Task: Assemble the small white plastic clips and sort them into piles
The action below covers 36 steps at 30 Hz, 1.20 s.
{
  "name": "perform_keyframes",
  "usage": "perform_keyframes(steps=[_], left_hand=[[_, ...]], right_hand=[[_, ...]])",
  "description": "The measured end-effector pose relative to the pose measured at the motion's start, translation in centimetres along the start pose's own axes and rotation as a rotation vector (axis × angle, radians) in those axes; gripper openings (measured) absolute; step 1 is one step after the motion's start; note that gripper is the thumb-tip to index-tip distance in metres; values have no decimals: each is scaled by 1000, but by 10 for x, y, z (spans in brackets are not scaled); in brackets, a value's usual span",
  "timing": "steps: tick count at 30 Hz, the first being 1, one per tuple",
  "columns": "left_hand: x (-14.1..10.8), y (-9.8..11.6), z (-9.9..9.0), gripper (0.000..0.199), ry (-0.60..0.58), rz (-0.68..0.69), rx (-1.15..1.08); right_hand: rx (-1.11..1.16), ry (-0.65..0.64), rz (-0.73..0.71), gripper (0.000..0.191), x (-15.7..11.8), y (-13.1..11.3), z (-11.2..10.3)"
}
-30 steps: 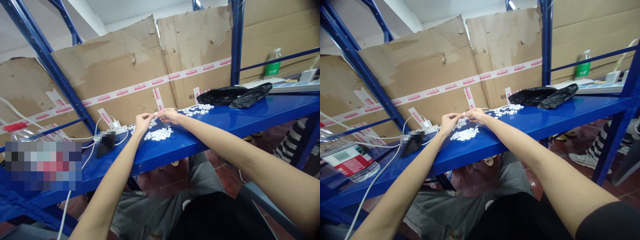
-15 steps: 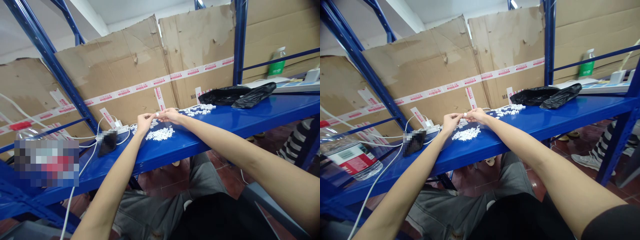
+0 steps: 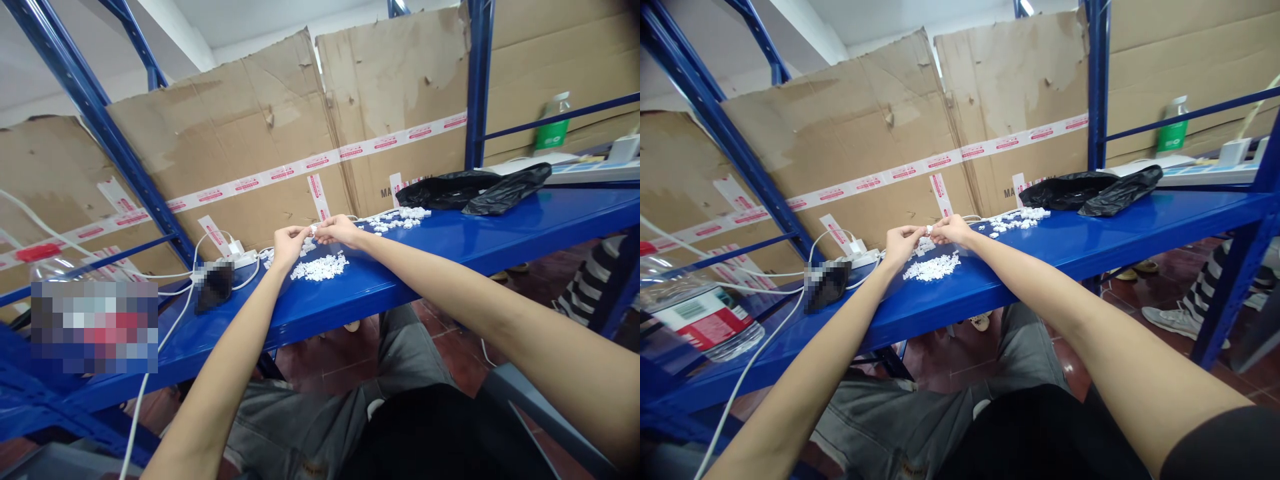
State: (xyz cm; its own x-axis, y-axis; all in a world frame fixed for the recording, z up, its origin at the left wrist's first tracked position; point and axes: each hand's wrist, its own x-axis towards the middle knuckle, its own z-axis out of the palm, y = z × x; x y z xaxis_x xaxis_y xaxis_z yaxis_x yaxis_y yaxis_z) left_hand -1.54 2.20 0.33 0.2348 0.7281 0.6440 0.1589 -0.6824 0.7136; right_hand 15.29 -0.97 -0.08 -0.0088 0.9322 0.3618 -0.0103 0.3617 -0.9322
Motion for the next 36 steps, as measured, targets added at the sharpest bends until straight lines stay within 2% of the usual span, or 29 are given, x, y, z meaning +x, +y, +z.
perform_keyframes(steps=[15,22,31,36], left_hand=[[1,-2,1,23,-21,-29,-6],[4,-6,1,22,-41,-7,6],[4,-7,1,20,-30,-18,-11],[4,-7,0,22,-19,-21,10]], right_hand=[[-36,-8,4,11,-5,-5,1],[-76,-8,-33,23,-2,-2,0],[-94,12,-58,16,-1,-3,1],[-110,31,-45,19,-6,-8,3]])
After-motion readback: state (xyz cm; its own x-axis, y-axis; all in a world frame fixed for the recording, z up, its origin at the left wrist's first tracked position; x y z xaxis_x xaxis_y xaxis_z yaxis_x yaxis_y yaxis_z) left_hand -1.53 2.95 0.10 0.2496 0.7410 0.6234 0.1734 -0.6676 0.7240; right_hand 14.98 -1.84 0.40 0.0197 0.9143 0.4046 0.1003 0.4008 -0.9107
